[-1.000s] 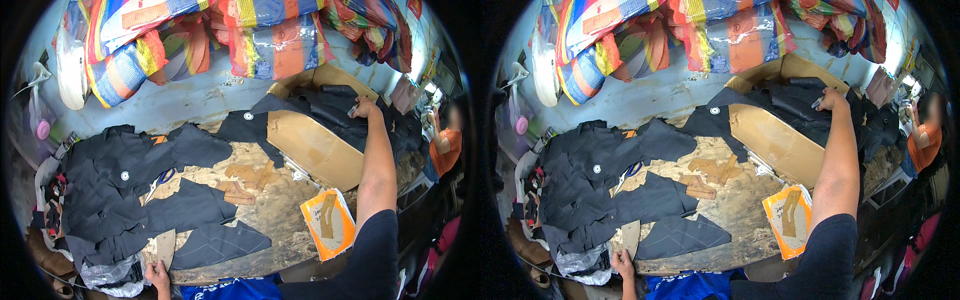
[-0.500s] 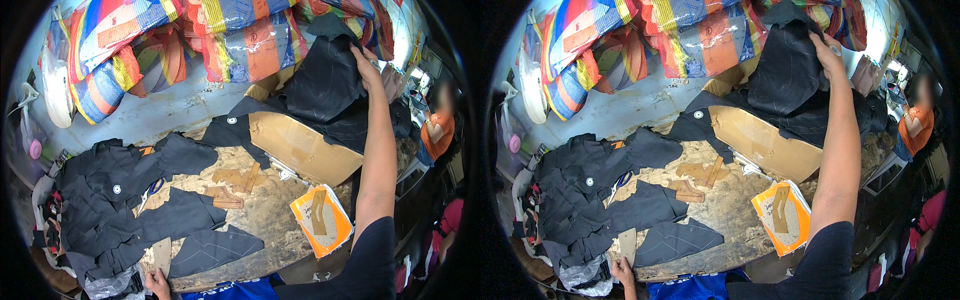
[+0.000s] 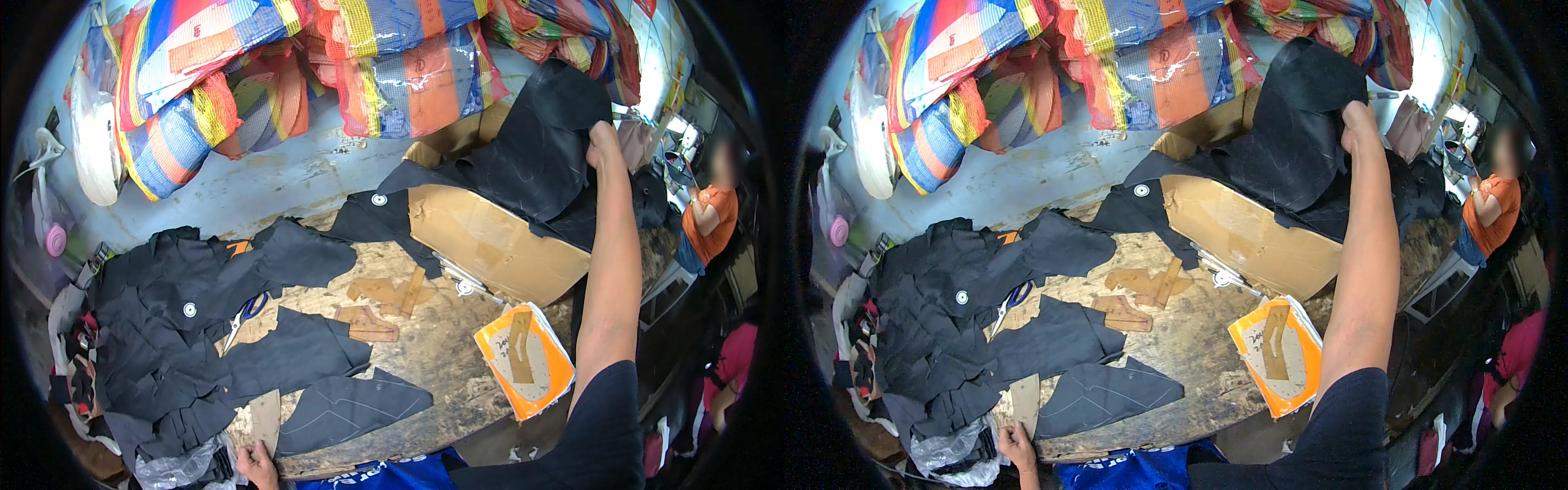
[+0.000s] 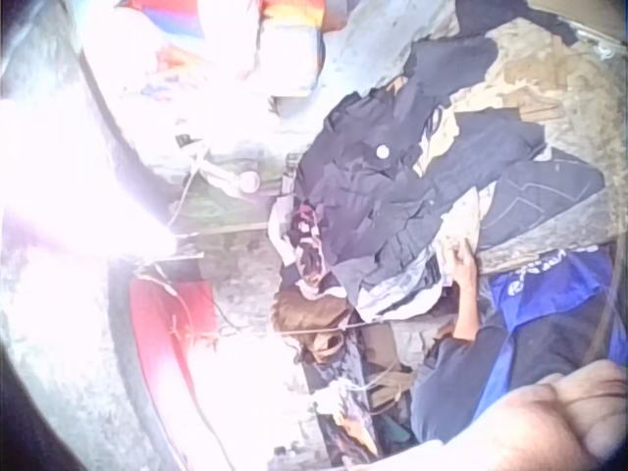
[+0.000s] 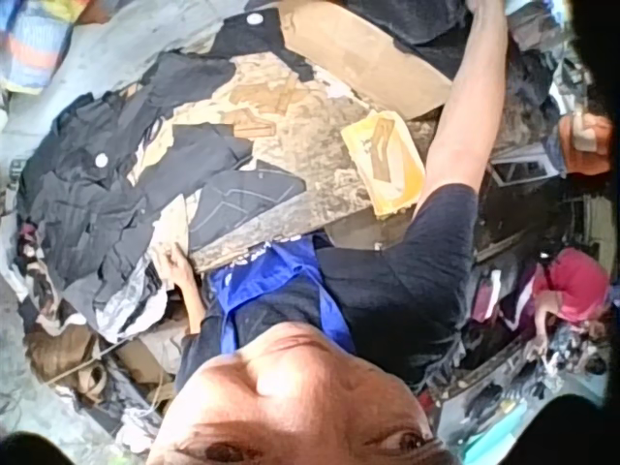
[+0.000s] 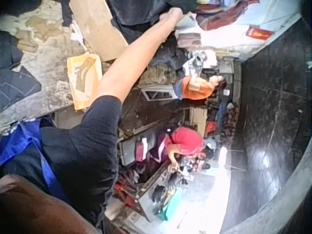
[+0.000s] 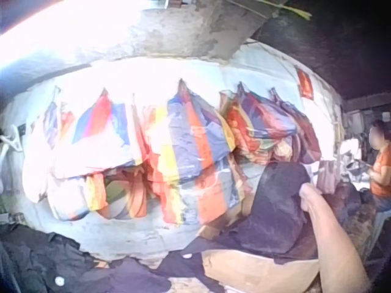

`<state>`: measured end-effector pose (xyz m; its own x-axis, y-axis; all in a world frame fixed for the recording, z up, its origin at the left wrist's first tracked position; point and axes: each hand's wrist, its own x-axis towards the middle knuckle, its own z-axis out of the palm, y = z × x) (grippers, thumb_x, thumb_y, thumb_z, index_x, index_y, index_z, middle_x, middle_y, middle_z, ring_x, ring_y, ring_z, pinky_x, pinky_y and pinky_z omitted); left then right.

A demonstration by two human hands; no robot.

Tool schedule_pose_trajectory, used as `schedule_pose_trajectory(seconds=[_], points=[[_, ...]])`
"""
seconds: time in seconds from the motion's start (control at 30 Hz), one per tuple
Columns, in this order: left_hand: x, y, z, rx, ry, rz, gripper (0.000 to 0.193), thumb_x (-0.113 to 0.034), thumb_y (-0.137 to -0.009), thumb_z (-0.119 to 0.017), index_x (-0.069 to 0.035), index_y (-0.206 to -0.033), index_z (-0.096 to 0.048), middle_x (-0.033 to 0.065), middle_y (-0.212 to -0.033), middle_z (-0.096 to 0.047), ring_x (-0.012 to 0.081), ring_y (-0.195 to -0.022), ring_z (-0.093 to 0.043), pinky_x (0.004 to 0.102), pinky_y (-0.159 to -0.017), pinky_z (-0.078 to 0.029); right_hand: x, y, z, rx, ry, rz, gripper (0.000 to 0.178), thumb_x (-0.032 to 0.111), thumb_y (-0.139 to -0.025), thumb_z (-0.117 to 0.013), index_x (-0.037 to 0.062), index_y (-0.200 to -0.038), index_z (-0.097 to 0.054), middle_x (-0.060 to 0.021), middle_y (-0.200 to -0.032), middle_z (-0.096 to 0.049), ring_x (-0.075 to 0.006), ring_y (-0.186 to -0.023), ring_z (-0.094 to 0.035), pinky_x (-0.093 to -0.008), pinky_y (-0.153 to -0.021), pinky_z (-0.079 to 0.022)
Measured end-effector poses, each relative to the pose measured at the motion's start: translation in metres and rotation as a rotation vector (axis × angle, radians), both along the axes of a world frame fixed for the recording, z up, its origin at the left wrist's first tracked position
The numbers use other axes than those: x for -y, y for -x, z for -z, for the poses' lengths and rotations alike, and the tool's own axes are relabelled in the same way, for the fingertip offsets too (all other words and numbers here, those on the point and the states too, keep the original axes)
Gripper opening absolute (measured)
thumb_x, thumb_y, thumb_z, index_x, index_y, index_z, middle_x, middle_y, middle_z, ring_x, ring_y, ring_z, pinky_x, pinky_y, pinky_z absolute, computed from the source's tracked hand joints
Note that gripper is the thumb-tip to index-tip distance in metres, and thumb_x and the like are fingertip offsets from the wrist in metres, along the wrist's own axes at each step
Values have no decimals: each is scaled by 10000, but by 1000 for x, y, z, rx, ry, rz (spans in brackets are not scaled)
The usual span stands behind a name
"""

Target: The person uses a cardboard template and a white marker to trace outlines onto black fabric pieces on a worktable. They repeatedly reposition the template, trace new shapes, and move marked pieces aside to continue marking additional fabric sections.

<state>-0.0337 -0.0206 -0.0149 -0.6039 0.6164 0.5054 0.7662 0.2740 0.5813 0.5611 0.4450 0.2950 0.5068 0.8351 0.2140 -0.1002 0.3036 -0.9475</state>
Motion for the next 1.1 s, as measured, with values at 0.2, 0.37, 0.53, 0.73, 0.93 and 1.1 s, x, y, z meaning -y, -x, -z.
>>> schedule_pose_trajectory(seconds=[0.2, 0.37, 0.53, 0.73, 0.93, 1.1], points=[[0, -1, -1, 5, -1, 16, 303, -155, -855, -645, 19, -681, -467, 101, -574, -420, 182, -553, -372, 343, -511, -337, 16, 6, 2, -107, 293, -168, 596, 341, -853, -601, -10, -1309, -448, -160, -1271, -540, -300, -1078, -567, -430, -948, -425], [0, 0, -1, 10, 25, -3, 308, -153, -854, -646, 19, -677, -461, 104, -579, -416, 184, -556, -370, 343, -516, -338, 21, 10, 5, 100, 261, -241, 577, 341, -874, -550, -6, -1320, -435, -164, -1278, -534, -310, -1090, -560, -426, -956, -418], [-1, -2, -3, 6, 27, -7, 318, -154, -853, -649, 16, -670, -452, 110, -578, -418, 199, -548, -374, 346, -515, -335, 15, 8, -3, -174, 242, -29, 637, 308, -883, -540, -30, -1374, -318, -191, -1408, -377, -289, -1192, -483, -409, -1011, -360], [-1, -3, -4, -1, 35, -6, 315, -159, -851, -652, 14, -671, -460, 121, -563, -434, 219, -533, -375, 357, -508, -333, 40, 37, 2, -154, 62, -314, 430, 333, -889, -602, -13, -1141, -569, -133, -1054, -646, -233, -906, -644, -352, -793, -529], [-1, -1, -1, -9, -8, 21, 325, -171, -852, -651, 17, -670, -458, 117, -560, -438, 209, -532, -376, 360, -506, -336, 58, 50, -6, -145, -133, -444, 484, 419, -886, -607, -7, -1115, -586, -114, -1047, -654, -206, -871, -657, -335, -795, -531], [0, -3, -4, 27, 15, 11, 320, -166, -853, -645, 19, -669, -459, 113, -559, -430, 201, -537, -372, 357, -509, -337, 45, 34, -4, -199, -191, -460, 464, 420, -896, -593, 16, -1124, -588, -112, -1052, -654, -204, -875, -659, -332, -792, -534]])
